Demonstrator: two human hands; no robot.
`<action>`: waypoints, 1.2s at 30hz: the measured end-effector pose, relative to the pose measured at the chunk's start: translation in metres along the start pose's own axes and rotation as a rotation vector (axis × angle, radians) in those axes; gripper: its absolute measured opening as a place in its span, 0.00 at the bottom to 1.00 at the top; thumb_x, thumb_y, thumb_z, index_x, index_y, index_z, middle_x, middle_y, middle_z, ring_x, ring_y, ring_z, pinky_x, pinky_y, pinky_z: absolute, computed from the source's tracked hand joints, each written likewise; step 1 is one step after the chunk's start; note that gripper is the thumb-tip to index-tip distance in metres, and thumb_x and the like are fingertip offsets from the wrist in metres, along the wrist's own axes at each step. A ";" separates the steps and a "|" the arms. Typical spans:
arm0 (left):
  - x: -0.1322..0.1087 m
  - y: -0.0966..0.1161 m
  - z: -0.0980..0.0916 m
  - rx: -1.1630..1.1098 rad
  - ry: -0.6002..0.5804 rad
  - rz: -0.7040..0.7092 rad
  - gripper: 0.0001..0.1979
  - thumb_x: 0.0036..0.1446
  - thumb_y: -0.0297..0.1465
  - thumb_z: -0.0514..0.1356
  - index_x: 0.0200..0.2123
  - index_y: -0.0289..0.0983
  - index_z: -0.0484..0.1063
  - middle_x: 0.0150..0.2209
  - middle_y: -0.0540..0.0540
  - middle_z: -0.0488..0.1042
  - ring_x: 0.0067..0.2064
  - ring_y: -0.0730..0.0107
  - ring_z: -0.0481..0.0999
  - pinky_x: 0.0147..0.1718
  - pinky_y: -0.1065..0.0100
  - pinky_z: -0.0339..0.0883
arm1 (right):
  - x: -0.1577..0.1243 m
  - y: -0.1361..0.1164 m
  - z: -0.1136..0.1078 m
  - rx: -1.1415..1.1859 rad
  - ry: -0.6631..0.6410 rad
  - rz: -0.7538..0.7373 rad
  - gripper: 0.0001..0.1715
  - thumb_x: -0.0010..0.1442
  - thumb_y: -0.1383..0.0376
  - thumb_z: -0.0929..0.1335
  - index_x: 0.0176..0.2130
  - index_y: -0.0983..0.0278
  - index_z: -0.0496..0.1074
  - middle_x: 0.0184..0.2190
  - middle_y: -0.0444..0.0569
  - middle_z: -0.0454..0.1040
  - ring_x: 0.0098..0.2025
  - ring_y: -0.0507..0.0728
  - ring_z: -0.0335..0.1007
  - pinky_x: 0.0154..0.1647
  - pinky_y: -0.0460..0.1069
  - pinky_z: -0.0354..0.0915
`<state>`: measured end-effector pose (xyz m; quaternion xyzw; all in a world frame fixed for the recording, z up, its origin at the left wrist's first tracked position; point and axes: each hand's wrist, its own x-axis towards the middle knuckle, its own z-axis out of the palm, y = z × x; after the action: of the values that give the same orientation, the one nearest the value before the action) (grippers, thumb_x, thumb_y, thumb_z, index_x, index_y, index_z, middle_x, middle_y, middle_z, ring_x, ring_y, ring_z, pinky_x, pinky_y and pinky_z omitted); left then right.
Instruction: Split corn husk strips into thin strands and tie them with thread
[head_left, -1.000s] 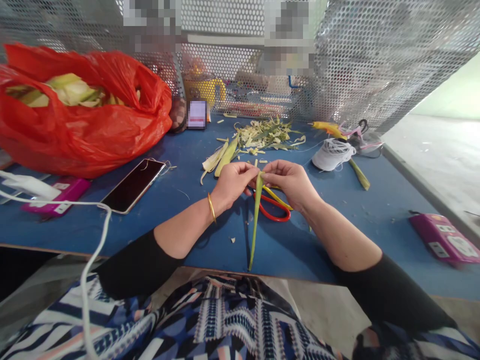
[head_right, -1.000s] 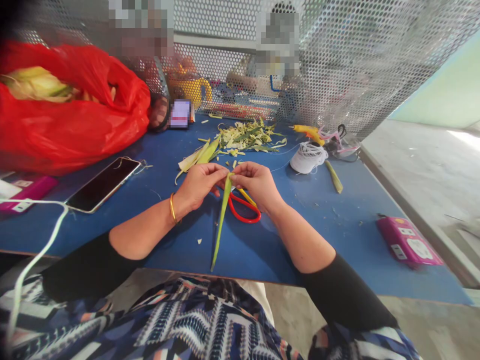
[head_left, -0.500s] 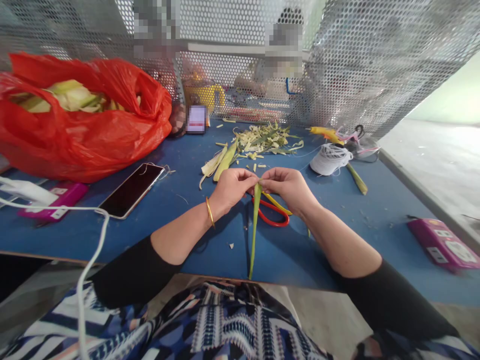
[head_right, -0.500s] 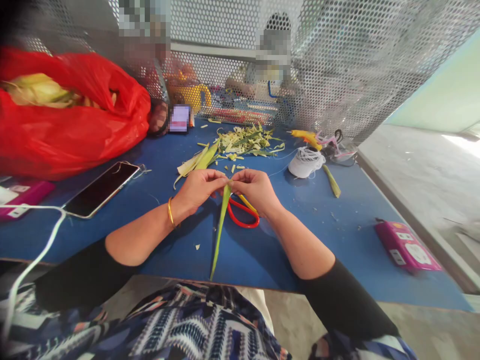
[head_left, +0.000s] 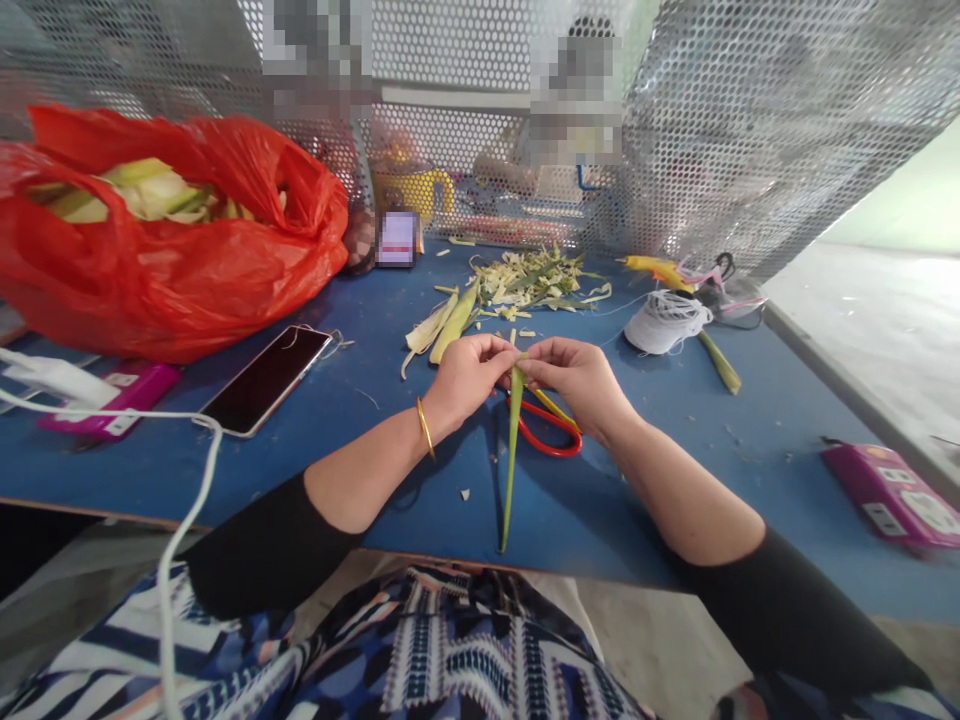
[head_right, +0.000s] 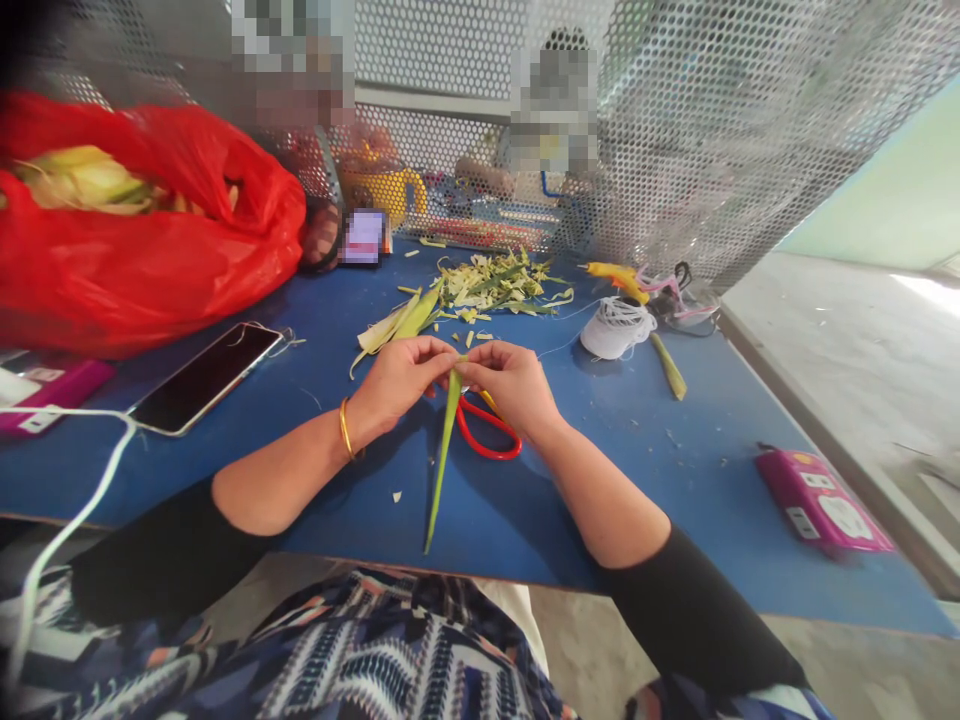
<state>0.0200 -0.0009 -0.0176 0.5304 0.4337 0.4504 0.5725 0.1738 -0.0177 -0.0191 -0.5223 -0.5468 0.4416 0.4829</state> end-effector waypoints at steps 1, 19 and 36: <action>0.000 0.000 0.000 -0.008 -0.001 -0.006 0.11 0.59 0.23 0.64 0.24 0.37 0.75 0.21 0.49 0.74 0.23 0.73 0.72 0.22 0.73 0.63 | 0.000 -0.001 0.000 0.008 -0.001 0.011 0.22 0.42 0.49 0.79 0.25 0.62 0.73 0.21 0.43 0.74 0.25 0.51 0.67 0.30 0.50 0.68; -0.001 -0.007 0.006 -0.099 0.009 -0.118 0.14 0.63 0.26 0.60 0.24 0.38 0.67 0.21 0.53 0.65 0.21 0.78 0.62 0.21 0.72 0.56 | -0.006 0.002 0.006 -0.229 0.122 -0.273 0.10 0.52 0.59 0.72 0.26 0.60 0.70 0.22 0.40 0.69 0.27 0.51 0.62 0.32 0.49 0.63; 0.006 -0.015 0.007 0.130 0.145 0.133 0.13 0.62 0.21 0.59 0.25 0.39 0.67 0.23 0.53 0.68 0.27 0.73 0.67 0.29 0.69 0.59 | -0.010 0.002 0.018 -0.063 0.100 -0.168 0.18 0.48 0.54 0.78 0.25 0.60 0.70 0.20 0.39 0.69 0.25 0.50 0.61 0.28 0.48 0.60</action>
<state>0.0285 0.0030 -0.0321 0.5601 0.4659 0.4956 0.4730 0.1560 -0.0268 -0.0241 -0.5107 -0.5775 0.3556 0.5284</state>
